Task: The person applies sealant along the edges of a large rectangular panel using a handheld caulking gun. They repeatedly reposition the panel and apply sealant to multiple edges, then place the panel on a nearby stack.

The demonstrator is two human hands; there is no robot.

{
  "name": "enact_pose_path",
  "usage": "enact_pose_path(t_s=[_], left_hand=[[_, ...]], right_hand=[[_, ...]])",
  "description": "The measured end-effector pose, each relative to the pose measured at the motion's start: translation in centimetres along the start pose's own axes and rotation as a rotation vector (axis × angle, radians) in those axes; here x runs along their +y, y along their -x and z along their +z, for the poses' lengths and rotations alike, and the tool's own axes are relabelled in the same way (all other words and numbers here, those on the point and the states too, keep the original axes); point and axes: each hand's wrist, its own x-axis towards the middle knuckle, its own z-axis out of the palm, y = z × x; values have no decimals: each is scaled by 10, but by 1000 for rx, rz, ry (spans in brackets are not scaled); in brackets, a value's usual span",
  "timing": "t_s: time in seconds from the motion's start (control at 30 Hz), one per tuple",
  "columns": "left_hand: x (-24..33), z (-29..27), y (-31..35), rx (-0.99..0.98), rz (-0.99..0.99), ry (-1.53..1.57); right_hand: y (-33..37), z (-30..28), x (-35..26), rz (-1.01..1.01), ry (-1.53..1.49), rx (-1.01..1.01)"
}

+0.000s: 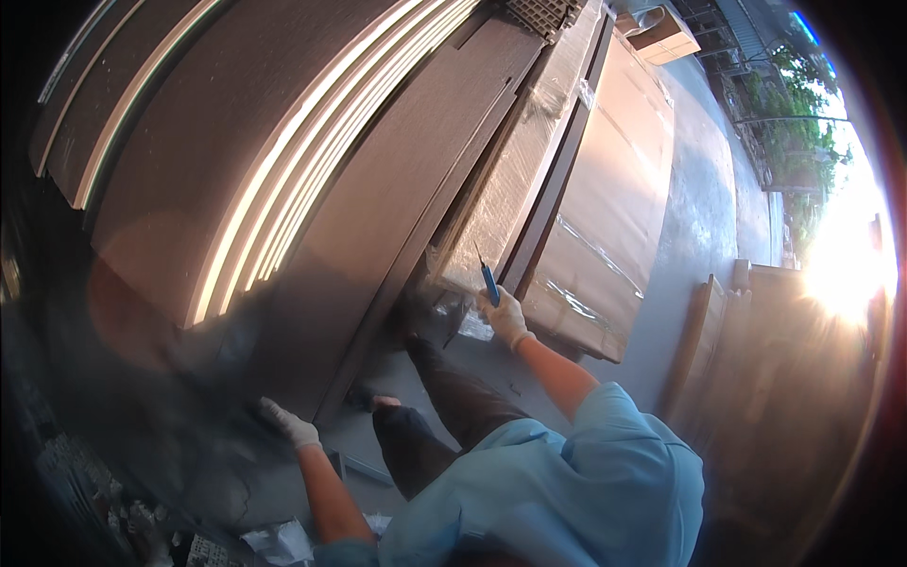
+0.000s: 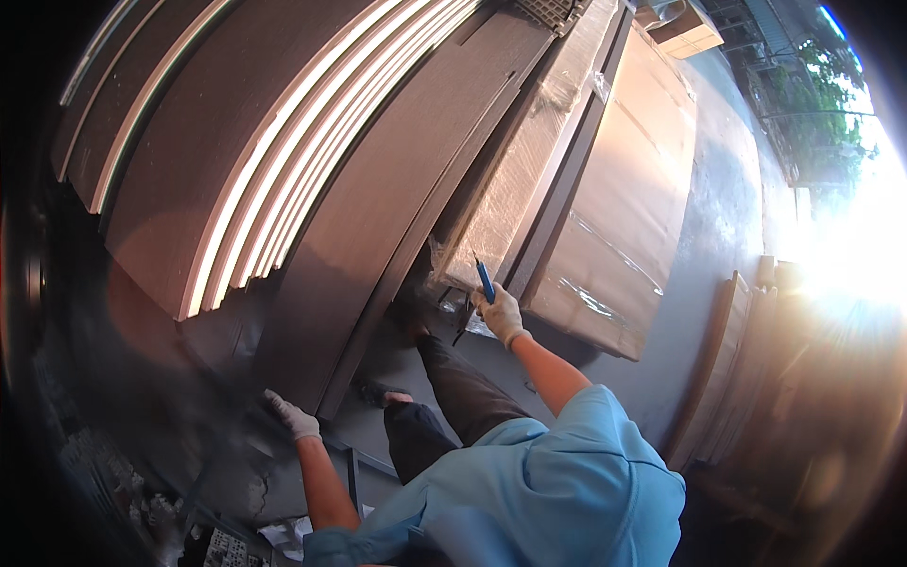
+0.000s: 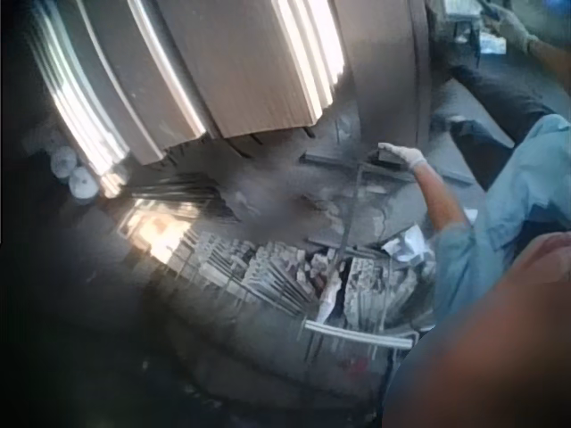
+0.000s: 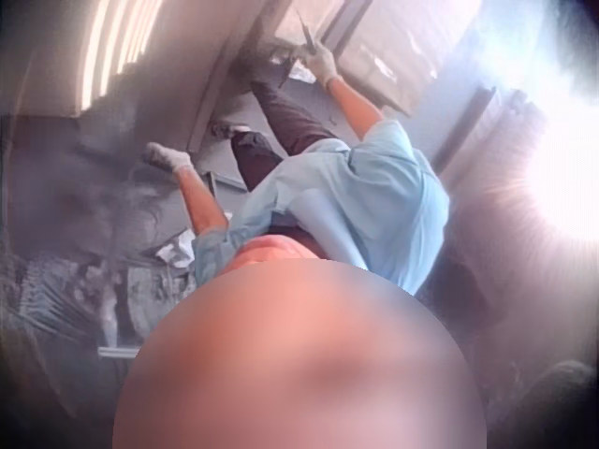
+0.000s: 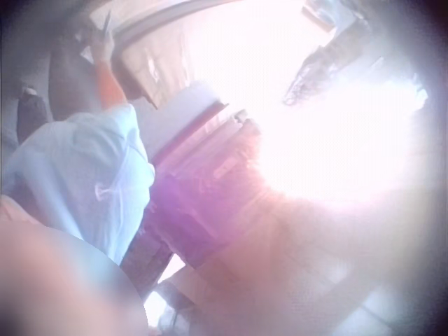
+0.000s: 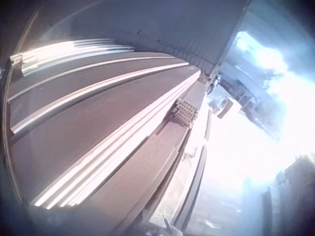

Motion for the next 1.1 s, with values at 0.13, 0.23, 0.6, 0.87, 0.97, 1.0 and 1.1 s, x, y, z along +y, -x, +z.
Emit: enact_pose_path(t_s=[0.13, 0.23, 0.6, 0.87, 0.97, 1.0, 1.1], left_hand=[[0, 31, -11, -96, 24, -113], [-16, 51, -23, -181, 109, -150], [8, 227, -6, -619, -164, 57], [33, 231, 31, -491, -13, -389], [29, 200, 40, -344, 141, -654], [21, 185, 42, -320, 189, -687], [-15, 119, 47, -397, 149, -425]], right_hand=[[1, -25, 10, 40, 78, 44], [-3, -38, 13, 69, 115, 87], [-15, -71, 13, 40, -136, 154], [-30, -97, 12, 36, -38, 27], [-22, -96, -7, -75, 301, -2], [-18, -93, -16, -141, 251, -72], [-9, -72, -49, -300, 234, -281]])
